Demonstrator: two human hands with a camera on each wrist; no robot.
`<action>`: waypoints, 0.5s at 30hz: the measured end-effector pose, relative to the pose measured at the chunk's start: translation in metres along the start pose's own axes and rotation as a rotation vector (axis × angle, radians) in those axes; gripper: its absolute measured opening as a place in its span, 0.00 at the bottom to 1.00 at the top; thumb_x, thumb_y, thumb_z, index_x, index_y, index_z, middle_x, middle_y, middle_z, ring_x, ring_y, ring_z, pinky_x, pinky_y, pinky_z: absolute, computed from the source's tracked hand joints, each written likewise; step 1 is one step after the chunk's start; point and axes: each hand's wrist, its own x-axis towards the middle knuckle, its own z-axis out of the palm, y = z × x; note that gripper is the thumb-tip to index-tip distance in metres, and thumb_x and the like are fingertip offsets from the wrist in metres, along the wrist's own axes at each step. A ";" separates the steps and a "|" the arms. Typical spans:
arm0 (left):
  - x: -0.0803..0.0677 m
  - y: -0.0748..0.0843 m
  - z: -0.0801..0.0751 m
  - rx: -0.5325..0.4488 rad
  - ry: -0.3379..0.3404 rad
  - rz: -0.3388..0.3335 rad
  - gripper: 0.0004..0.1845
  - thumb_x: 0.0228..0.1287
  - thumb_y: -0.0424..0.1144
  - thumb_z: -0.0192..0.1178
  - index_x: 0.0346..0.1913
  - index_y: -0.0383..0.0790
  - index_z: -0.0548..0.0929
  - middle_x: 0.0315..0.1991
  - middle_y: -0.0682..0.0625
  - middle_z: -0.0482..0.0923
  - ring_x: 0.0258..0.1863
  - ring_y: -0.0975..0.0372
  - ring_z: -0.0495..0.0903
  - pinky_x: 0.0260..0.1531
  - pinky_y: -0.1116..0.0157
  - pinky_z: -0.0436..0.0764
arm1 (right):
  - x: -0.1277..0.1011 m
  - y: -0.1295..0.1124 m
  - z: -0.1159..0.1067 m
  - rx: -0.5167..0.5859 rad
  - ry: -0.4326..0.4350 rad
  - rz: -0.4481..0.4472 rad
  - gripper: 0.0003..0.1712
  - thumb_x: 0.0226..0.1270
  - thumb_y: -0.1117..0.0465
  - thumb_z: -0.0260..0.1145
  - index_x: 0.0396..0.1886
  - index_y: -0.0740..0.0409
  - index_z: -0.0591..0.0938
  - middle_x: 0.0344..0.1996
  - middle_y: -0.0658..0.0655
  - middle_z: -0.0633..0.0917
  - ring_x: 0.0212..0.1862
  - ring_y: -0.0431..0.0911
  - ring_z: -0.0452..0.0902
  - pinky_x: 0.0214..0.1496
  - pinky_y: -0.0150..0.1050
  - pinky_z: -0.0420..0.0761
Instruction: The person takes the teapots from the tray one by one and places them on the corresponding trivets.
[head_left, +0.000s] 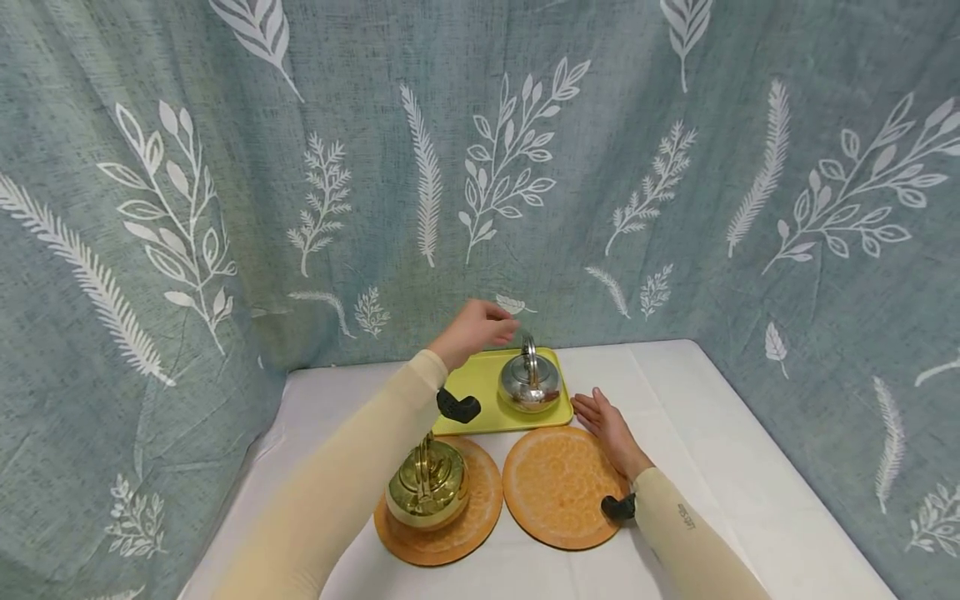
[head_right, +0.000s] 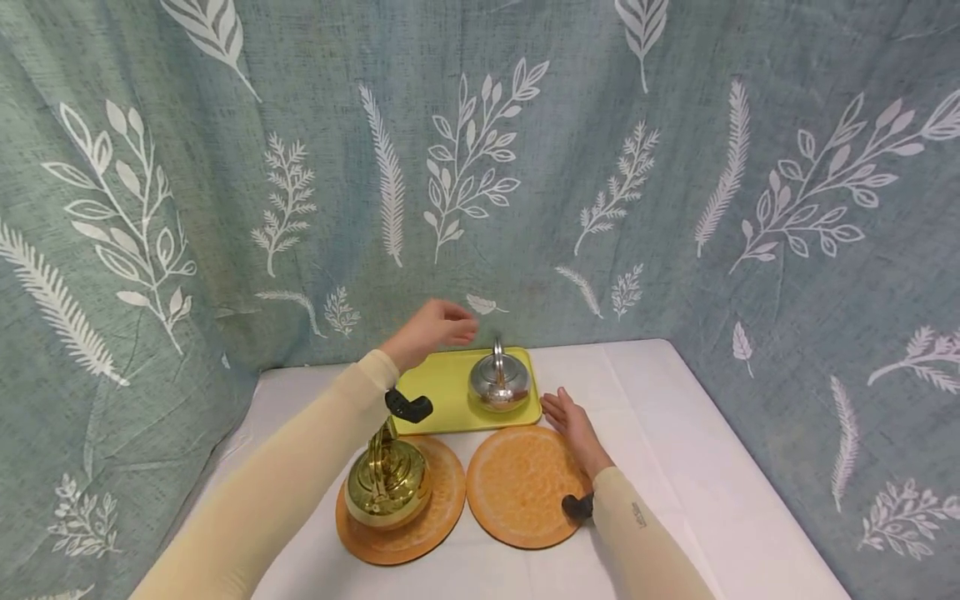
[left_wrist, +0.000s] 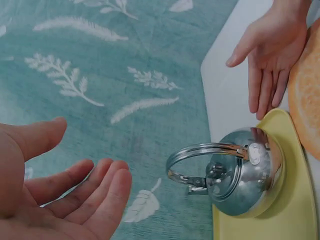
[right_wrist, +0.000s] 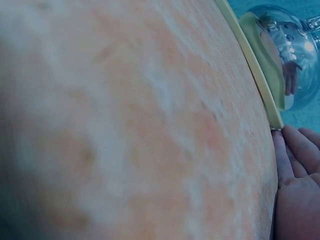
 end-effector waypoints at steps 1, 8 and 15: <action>0.004 -0.002 0.002 -0.009 0.003 -0.011 0.24 0.85 0.37 0.61 0.71 0.23 0.76 0.66 0.32 0.79 0.64 0.42 0.81 0.61 0.57 0.85 | -0.001 0.000 0.000 0.000 0.000 0.001 0.54 0.88 0.29 0.40 0.84 0.74 0.59 0.82 0.73 0.63 0.83 0.62 0.58 0.85 0.53 0.59; 0.025 -0.012 0.012 -0.039 0.032 -0.098 0.25 0.84 0.37 0.62 0.73 0.24 0.75 0.68 0.32 0.78 0.64 0.43 0.82 0.61 0.58 0.85 | -0.004 -0.001 -0.002 -0.005 0.012 0.011 0.57 0.86 0.26 0.42 0.85 0.73 0.59 0.82 0.72 0.63 0.83 0.61 0.58 0.84 0.53 0.60; 0.039 -0.025 0.016 -0.052 0.036 -0.174 0.26 0.85 0.37 0.61 0.74 0.21 0.73 0.68 0.30 0.77 0.68 0.42 0.79 0.64 0.57 0.84 | -0.001 -0.003 -0.002 0.005 0.009 0.001 0.56 0.86 0.27 0.43 0.84 0.74 0.59 0.81 0.72 0.63 0.83 0.62 0.58 0.84 0.53 0.60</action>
